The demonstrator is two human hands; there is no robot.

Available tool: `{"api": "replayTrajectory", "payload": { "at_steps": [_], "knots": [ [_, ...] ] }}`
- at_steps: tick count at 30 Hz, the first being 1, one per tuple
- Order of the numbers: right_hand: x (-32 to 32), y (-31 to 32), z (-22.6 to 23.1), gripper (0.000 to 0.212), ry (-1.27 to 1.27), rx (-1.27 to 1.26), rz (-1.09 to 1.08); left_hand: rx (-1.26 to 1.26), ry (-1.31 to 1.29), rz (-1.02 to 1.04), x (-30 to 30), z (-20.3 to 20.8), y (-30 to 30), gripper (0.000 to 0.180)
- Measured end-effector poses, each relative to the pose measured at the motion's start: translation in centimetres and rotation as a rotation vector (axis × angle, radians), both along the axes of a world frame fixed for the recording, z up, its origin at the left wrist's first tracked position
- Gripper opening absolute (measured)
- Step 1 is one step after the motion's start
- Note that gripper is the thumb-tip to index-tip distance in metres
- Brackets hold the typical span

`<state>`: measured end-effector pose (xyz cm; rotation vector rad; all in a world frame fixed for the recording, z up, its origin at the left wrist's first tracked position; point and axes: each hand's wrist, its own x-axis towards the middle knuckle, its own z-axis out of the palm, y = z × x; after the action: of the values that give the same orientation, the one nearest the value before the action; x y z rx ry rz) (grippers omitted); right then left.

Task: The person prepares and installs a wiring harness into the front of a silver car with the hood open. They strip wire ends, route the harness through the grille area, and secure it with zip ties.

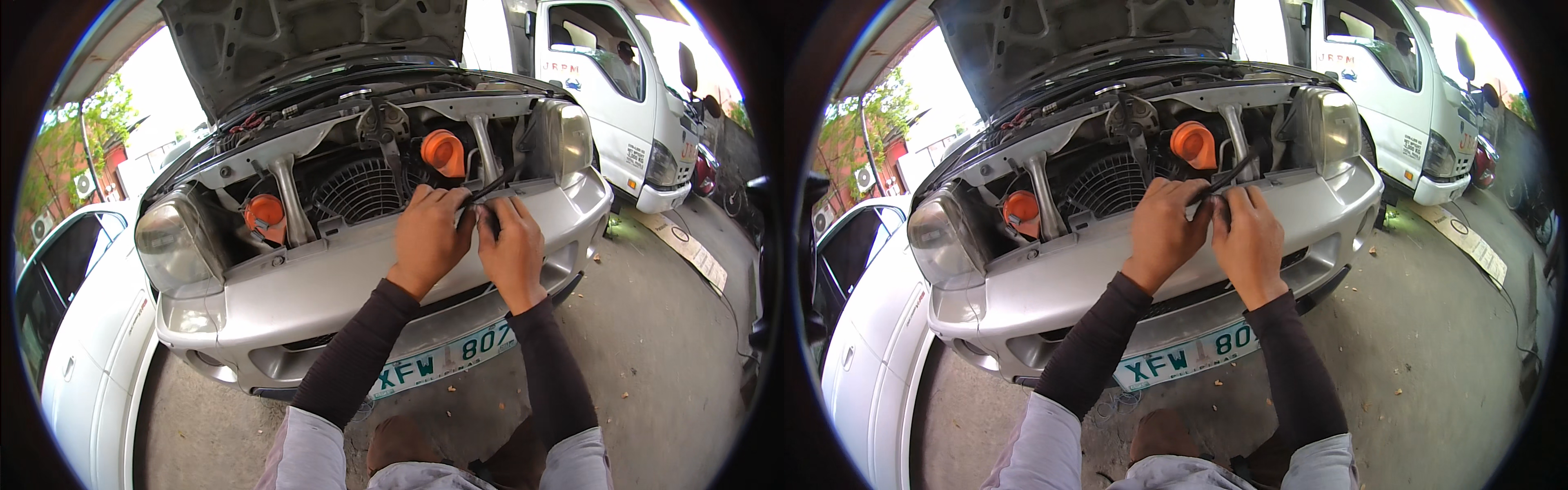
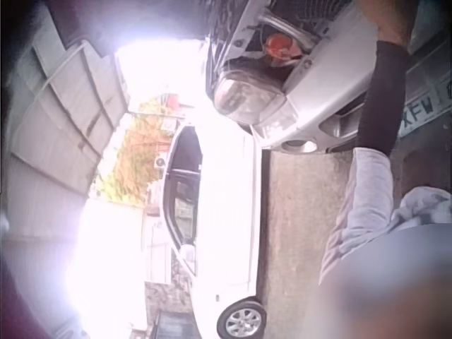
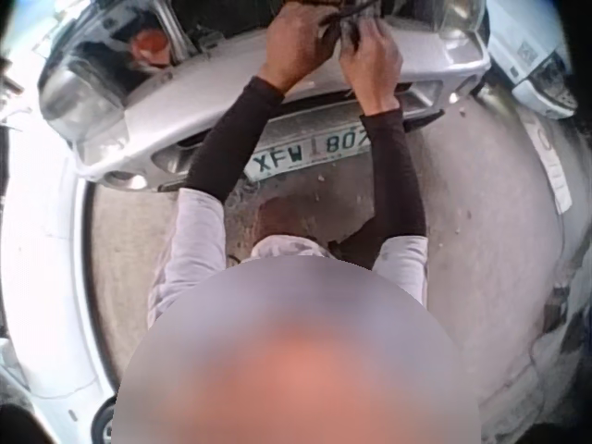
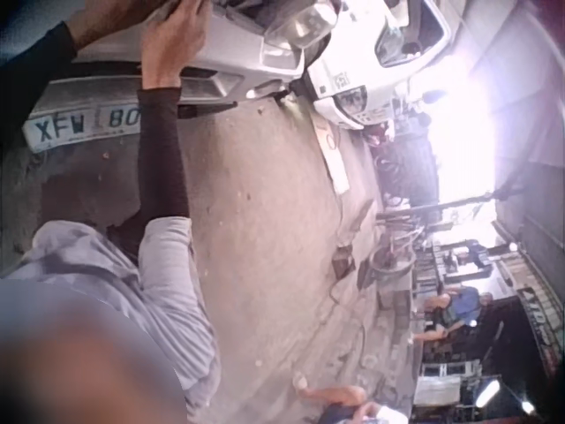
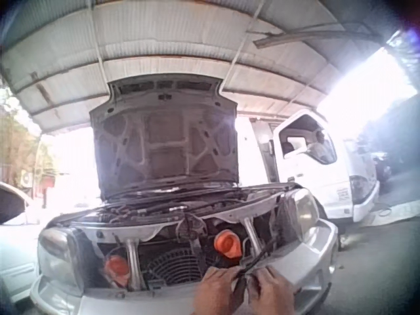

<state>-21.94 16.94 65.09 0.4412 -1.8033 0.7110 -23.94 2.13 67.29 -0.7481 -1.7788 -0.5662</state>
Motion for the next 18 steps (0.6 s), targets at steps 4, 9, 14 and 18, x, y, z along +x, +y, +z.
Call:
{"api": "replayTrajectory", "payload": {
  "at_steps": [4, 9, 14, 18],
  "knots": [
    [-1.2, -0.2, 1.1, 0.011, 0.050, 0.020, -0.016, 0.100, -0.066, -0.087, -0.5, -0.2, 0.1, 0.019],
    [-2.7, 0.5, 1.1, 0.015, 0.066, 0.131, -0.076, 0.124, -0.192, -0.144, -1.2, 0.6, 0.2, 0.015],
    [-2.9, 1.5, 2.1, 0.016, 0.071, 0.199, -0.064, 0.011, -0.149, -0.112, -2.0, 1.7, 0.9, 0.014],
    [-3.6, 2.3, 3.6, 0.013, 0.092, 0.289, -0.079, 0.080, -0.284, -0.134, -3.1, 2.5, 1.1, 0.010]
  ]
}}
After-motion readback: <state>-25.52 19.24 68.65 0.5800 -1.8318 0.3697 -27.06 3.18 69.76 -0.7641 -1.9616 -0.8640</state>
